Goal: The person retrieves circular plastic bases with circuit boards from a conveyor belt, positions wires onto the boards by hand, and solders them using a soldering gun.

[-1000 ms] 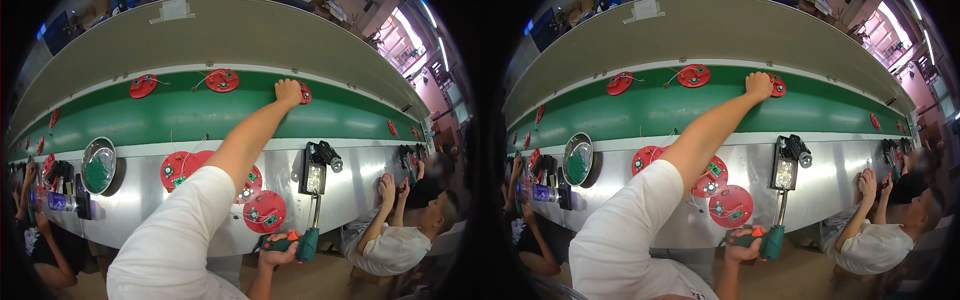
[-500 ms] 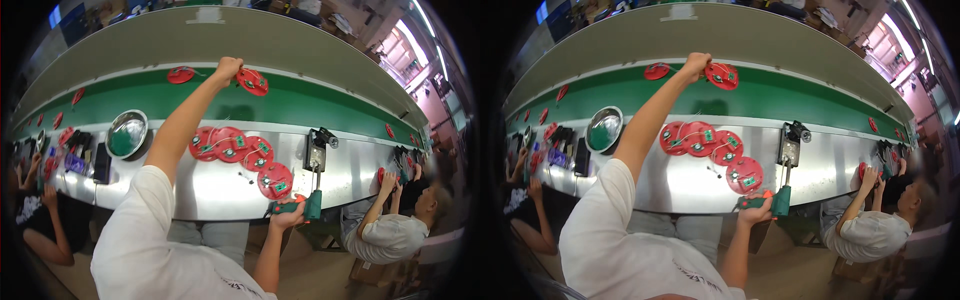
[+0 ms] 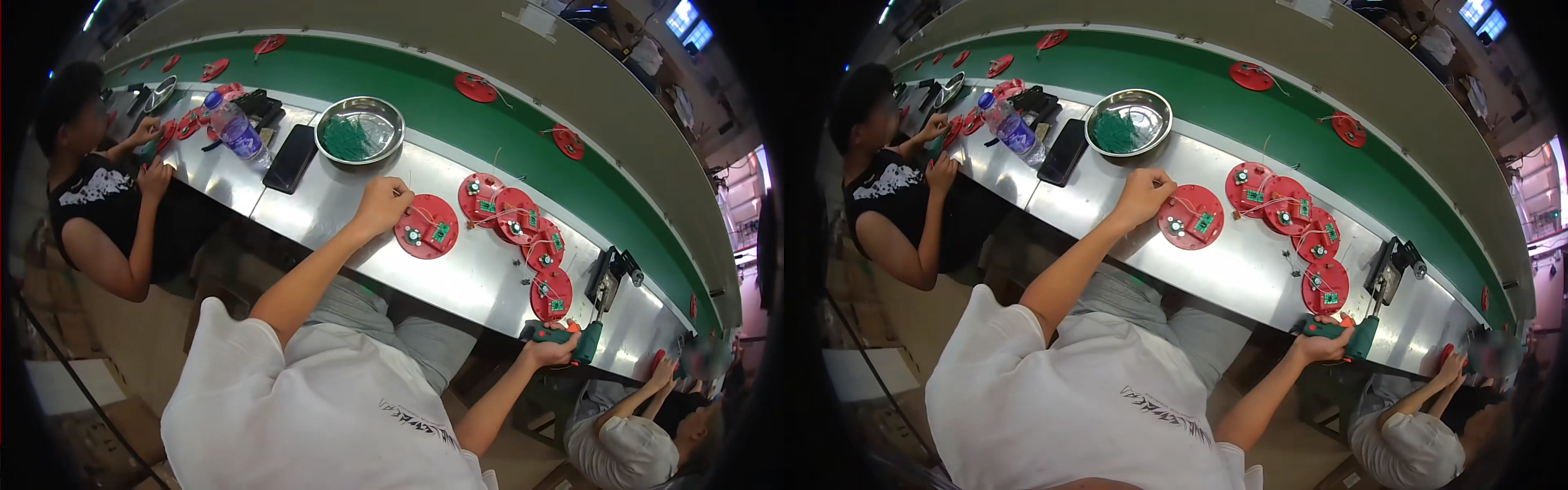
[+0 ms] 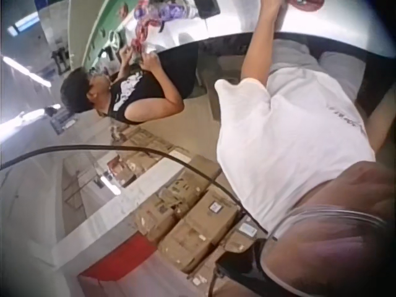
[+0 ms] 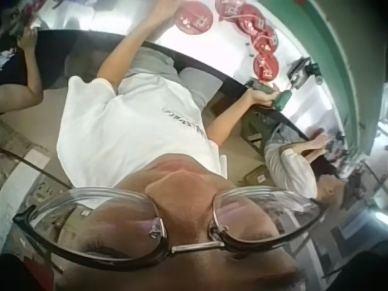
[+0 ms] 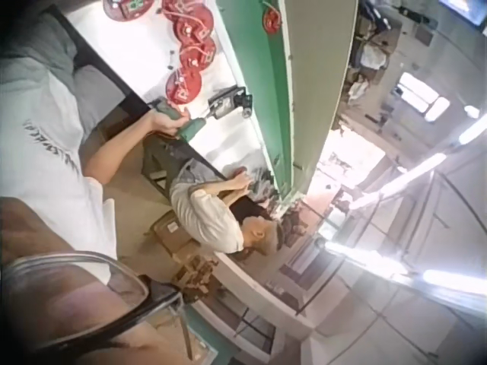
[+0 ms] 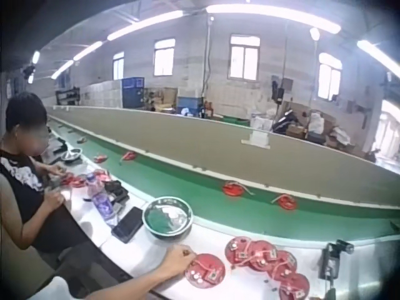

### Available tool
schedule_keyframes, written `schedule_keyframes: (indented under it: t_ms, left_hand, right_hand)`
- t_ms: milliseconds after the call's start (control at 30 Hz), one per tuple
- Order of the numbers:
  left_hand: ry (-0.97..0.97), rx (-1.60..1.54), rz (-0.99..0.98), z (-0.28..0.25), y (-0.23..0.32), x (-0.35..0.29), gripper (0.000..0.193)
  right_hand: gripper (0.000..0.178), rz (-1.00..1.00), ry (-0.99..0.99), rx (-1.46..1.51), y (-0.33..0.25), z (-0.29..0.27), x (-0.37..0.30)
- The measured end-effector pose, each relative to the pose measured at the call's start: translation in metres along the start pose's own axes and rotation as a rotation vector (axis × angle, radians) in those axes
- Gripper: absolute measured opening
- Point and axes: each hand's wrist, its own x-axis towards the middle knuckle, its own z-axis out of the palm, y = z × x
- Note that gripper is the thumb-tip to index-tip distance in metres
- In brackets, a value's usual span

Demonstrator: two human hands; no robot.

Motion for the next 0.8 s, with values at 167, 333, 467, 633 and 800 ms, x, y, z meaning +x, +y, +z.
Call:
schedule_keyframes:
  t_ms: [167, 333, 467, 633, 800]
  left_hand:
    - [-0.111, 0.222, 0.103, -0.046, 0.037, -0.006, 0.033]
    - [-0.166, 0.544, 0.357, -0.097, 0.040, 0.047, 0.028]
    - [-0.010, 0.989, 0.691, -0.115, -0.023, 0.121, 0.024]
    - [-0.209, 0.971, 0.543, -0.114, -0.039, 0.142, 0.009]
    - [-0.172, 0.693, 0.575, -0.121, -0.032, 0.139, 0.010]
  right_hand:
    - [0.039, 0.013, 0.003, -0.023, 0.000, -0.002, 0.003]
    - [0.038, 0.008, -0.013, -0.019, -0.001, 0.002, 0.001]
    - [0.038, 0.022, -0.016, -0.033, -0.001, 0.004, 0.002]
    - [0.039, 0.051, -0.010, -0.012, 0.001, 0.002, 0.005]
    - [0.040, 0.032, -0.007, -0.071, -0.002, 0.003, 0.001]
